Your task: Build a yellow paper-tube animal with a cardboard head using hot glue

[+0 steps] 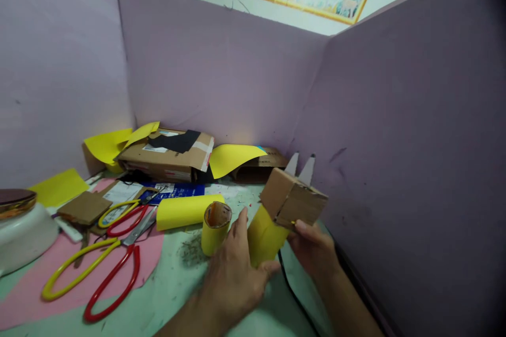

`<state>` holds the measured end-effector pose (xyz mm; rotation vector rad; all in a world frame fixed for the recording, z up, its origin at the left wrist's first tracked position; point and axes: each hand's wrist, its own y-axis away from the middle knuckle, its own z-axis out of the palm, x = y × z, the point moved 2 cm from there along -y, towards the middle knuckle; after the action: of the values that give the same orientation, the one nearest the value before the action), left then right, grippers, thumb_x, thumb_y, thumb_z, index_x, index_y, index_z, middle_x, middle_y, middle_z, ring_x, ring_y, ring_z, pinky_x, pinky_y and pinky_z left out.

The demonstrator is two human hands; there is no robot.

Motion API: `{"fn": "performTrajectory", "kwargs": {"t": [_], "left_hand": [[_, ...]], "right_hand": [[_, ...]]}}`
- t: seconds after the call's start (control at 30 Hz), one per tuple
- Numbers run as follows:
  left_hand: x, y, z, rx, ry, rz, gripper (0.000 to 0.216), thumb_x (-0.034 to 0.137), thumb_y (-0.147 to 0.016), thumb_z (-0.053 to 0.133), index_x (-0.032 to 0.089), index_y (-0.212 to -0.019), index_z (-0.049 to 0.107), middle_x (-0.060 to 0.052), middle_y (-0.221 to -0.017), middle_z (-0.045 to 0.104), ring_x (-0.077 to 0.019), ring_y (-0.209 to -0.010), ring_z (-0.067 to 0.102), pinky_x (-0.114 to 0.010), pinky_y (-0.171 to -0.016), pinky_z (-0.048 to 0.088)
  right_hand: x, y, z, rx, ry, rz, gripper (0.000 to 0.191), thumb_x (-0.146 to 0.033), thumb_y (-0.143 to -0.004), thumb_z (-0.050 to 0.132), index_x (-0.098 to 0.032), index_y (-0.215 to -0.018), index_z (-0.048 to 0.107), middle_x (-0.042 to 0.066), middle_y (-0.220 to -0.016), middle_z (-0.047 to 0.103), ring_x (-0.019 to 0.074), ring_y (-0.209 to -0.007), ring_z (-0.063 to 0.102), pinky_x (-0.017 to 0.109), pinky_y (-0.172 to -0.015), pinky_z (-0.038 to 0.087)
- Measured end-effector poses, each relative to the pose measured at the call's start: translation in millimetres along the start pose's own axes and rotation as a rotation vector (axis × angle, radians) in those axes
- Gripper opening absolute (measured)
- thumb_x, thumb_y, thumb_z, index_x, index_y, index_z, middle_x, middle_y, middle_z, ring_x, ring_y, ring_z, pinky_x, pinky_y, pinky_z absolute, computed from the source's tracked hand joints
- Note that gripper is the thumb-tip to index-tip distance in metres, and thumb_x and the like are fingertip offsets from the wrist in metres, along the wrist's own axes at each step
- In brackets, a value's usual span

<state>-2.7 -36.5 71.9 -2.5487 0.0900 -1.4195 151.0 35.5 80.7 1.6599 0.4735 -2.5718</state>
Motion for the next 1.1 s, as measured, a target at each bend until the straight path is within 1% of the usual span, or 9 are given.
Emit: {"fn": "performTrajectory", "kwargs": {"t": [0.1,0.17,0.2,0.3,0.43,0.57,0.73,0.97,1.1], "left_hand": [[-5,11,-31,0.269,-0.120,0.246,0.057,0.027,-0.080,0.057,0.021,-0.134,0.041,-0.011,-0.127,0.060,-0.0267,-0.114,0.058,-0.042,-0.096,0.048],[-15,9,-56,0.424,-0.195,0.276,0.044,0.023,-0.081,0.053,0.022,-0.125,0.049,-0.008,-0.119,0.063,-0.0243,-0.110,0.060,-0.042,-0.096,0.048],[-21,4,-65,0.400,-0.212,0.231,0.042,0.023,-0.079,0.055,0.021,-0.120,0.053,-0.009,-0.117,0.064,-0.0254,-0.109,0.060,-0.043,-0.096,0.049],[-40,-14,-78,0.181,-0.169,0.116,0.050,0.024,-0.071,0.060,0.021,-0.121,0.053,-0.010,-0.124,0.059,-0.0277,-0.116,0.056,-0.048,-0.100,0.045],[-56,-26,-68,0.046,-0.161,0.129,0.056,0.020,-0.068,0.060,0.023,-0.124,0.052,-0.012,-0.137,0.049,-0.0306,-0.128,0.045,-0.052,-0.107,0.036],[-62,-28,-56,0.057,-0.146,0.146,0.051,0.018,-0.071,0.056,0.020,-0.122,0.050,-0.012,-0.132,0.052,-0.0280,-0.125,0.048,-0.049,-0.108,0.036],[-67,-32,-57,0.084,-0.182,0.152,0.042,0.020,-0.074,0.055,0.019,-0.115,0.049,-0.013,-0.125,0.057,-0.0277,-0.119,0.053,-0.051,-0.103,0.040],[-76,-29,-56,0.107,-0.157,0.019,0.074,0.028,-0.078,0.055,0.014,-0.143,0.021,-0.019,-0.148,0.036,-0.0303,-0.136,0.035,-0.052,-0.112,0.026],[-78,-26,-54,0.113,-0.119,-0.064,0.084,0.030,-0.076,0.057,0.012,-0.146,0.015,-0.021,-0.148,0.035,-0.0321,-0.137,0.033,-0.054,-0.112,0.024]], "right_hand": [[-14,-25,-3,-0.066,0.093,-0.013,0.040,-0.036,-0.058,0.073,-0.023,-0.095,0.068,0.008,-0.087,0.074,0.0330,-0.081,0.068,0.049,-0.077,0.053],[-12,-39,-4,-0.099,0.146,-0.016,0.040,-0.035,-0.054,0.076,-0.022,-0.091,0.068,0.007,-0.082,0.074,0.0317,-0.077,0.067,0.047,-0.074,0.053],[-8,-44,-4,-0.103,0.154,-0.032,0.043,-0.034,-0.052,0.078,-0.022,-0.092,0.067,0.007,-0.084,0.074,0.0315,-0.080,0.066,0.047,-0.075,0.052],[11,-56,-1,-0.124,0.154,-0.073,0.055,-0.031,-0.050,0.080,-0.023,-0.102,0.064,0.006,-0.102,0.072,0.0316,-0.095,0.064,0.045,-0.083,0.050],[35,-66,7,-0.160,0.172,-0.046,0.052,-0.026,-0.052,0.080,-0.022,-0.101,0.064,0.006,-0.109,0.070,0.0308,-0.101,0.062,0.044,-0.086,0.049],[41,-74,6,-0.153,0.155,-0.046,0.059,-0.023,-0.053,0.080,-0.024,-0.109,0.061,0.005,-0.110,0.070,0.0288,-0.105,0.061,0.043,-0.091,0.047],[38,-78,-1,-0.158,0.161,-0.039,0.062,-0.024,-0.055,0.081,-0.024,-0.112,0.058,0.007,-0.114,0.068,0.0296,-0.108,0.060,0.045,-0.094,0.045],[36,-71,-2,-0.240,0.168,-0.041,0.066,-0.029,-0.054,0.085,-0.026,-0.113,0.057,0.005,-0.122,0.065,0.0290,-0.115,0.057,0.044,-0.096,0.045],[37,-69,-4,-0.218,0.210,-0.012,0.069,-0.036,-0.049,0.086,-0.024,-0.111,0.057,0.007,-0.118,0.066,0.0304,-0.112,0.058,0.045,-0.095,0.045]]}}
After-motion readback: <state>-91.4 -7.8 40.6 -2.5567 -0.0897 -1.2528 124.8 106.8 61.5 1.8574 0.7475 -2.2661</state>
